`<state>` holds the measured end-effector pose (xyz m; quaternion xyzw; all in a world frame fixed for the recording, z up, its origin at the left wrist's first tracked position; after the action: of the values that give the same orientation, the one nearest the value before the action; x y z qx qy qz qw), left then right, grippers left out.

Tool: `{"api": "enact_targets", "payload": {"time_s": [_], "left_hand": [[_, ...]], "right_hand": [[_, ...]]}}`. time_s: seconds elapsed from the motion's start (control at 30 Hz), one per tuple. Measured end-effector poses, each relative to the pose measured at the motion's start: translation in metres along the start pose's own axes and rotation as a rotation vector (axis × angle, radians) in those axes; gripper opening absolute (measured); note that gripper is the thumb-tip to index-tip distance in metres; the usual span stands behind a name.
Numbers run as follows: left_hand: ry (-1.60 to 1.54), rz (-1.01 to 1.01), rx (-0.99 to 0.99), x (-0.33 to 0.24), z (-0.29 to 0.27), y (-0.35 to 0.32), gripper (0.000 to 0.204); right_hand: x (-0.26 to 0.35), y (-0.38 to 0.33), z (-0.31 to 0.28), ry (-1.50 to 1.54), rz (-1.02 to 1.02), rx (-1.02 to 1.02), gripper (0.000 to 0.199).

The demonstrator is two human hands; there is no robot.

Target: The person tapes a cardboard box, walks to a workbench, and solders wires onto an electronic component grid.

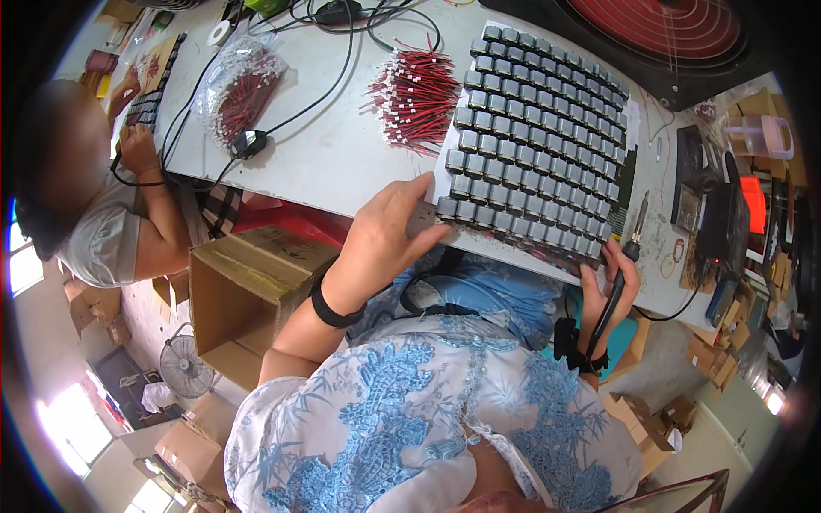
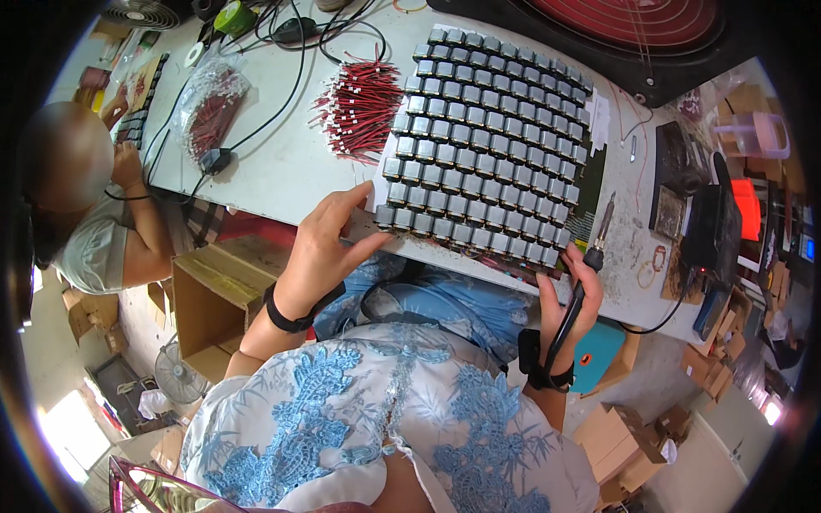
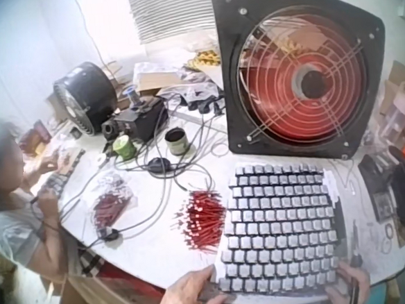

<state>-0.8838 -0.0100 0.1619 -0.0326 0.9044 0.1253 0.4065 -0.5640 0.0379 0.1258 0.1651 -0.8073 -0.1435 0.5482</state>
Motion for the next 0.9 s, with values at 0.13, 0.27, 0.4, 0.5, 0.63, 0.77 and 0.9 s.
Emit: {"api": "enact_targets", "payload": {"time_s": [0.13, 0.27, 0.4, 0.5, 0.63, 0.77, 0.9], "left_hand": [[0.004, -0.006, -0.007, 0.000, 0.001, 0.001, 0.060], [-0.008, -0.021, -0.013, 0.000, 0.001, 0.002, 0.059], [-0.023, -0.005, -0.030, 0.001, 0.000, 0.003, 0.059], [-0.025, 0.019, -0.052, 0.000, -0.002, 0.002, 0.058], [-0.060, 0.039, -0.076, -0.003, -0.011, 0.002, 0.052], [-0.082, 0.139, -0.021, -0.002, -0.007, 0.001, 0.038], [-0.093, 0.154, -0.044, 0.001, -0.005, 0.003, 0.030]], "right_hand": [[-0.001, 0.000, -0.001, -0.002, 0.014, -0.010, 0.056], [-0.001, -0.001, -0.002, 0.011, 0.033, 0.002, 0.055], [-0.002, -0.003, -0.003, -0.011, 0.036, 0.003, 0.054], [-0.002, -0.003, -0.003, -0.002, 0.021, -0.001, 0.055], [-0.003, -0.005, -0.003, 0.020, 0.044, 0.001, 0.056], [-0.005, -0.005, -0.002, 0.035, 0.072, -0.001, 0.057], [-0.008, -0.006, -0.003, 0.022, 0.087, -0.011, 0.057]]}}
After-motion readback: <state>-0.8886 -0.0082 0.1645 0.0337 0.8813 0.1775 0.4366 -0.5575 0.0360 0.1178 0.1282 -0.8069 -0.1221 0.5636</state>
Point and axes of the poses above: each hand's wrist, its own y-axis towards the middle knuckle, its own z-axis out of the palm, x = y × z, the point moved 7 cm from there along y, towards the middle knuckle, and after that the axes turned 2 degrees about -x, right-handed, at the moved point
